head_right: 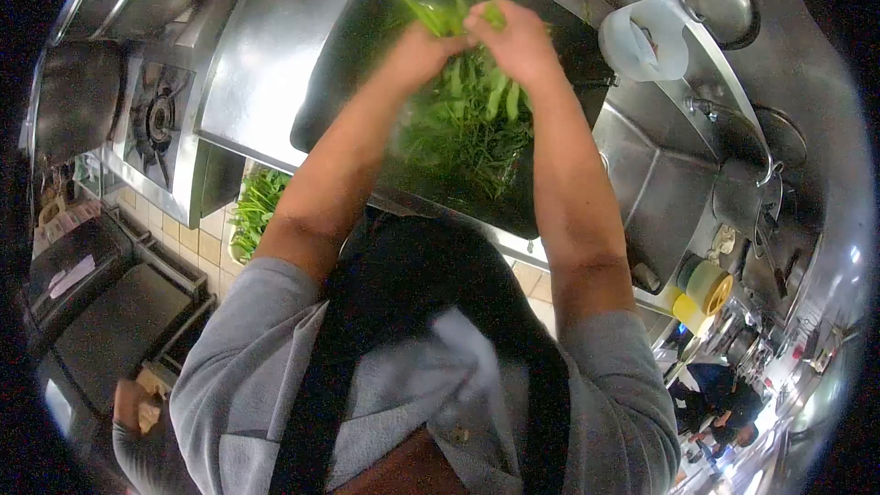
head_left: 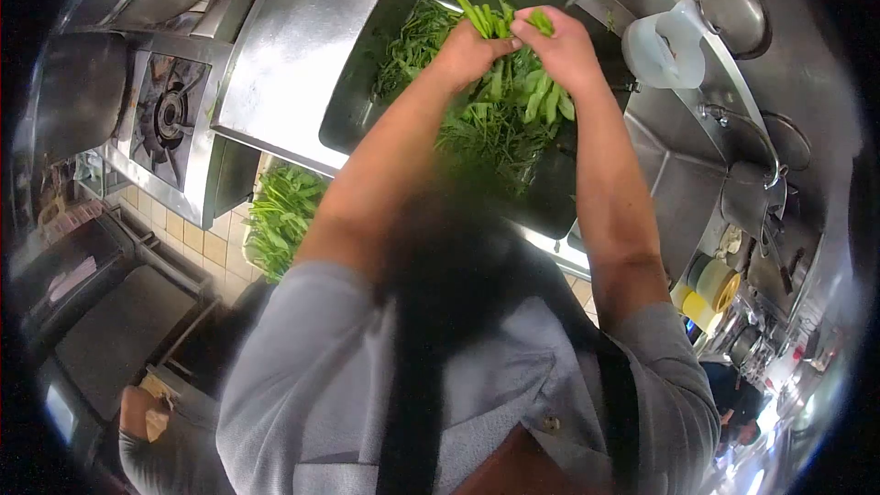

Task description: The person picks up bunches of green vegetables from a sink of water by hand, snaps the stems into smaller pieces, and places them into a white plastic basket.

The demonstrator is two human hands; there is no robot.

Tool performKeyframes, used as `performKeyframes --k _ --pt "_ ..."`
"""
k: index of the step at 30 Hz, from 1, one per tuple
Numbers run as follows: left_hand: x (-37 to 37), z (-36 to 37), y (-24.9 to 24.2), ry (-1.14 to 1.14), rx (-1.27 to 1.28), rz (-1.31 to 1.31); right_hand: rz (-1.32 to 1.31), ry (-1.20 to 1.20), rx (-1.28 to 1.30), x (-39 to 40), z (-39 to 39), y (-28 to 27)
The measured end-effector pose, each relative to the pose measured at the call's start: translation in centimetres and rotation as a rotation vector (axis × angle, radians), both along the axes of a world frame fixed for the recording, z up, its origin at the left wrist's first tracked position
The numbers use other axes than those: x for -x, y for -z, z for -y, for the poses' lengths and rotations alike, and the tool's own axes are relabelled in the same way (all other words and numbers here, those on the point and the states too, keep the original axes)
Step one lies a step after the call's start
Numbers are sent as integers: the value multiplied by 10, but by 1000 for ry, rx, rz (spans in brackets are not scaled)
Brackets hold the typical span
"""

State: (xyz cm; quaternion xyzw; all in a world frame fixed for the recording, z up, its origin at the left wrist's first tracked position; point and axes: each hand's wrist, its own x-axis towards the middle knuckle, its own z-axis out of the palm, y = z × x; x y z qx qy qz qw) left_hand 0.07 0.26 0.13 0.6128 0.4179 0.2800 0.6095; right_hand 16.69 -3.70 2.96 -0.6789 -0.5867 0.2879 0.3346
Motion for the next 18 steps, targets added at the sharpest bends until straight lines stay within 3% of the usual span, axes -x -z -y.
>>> performKeyframes --k 1,6,10,14,16,18 --pt "-3 -1 5 22 18 9 -33 23 99 0 -1 5" --pt "-5 -4 28 78 33 231 -99 33 113 -3 -1 9" --pt "-4 0 21 120 19 50 -66 26 107 2 -2 -1" --pt "1 2 16 -43 107 159 -332 214 92 -21 -10 12" --pt "17 3 -10 -197 174 -88 -505 287 5 -33 -14 6" --pt "27 -8 34 -326 173 -39 -522 311 -26 -44 -14 -2"
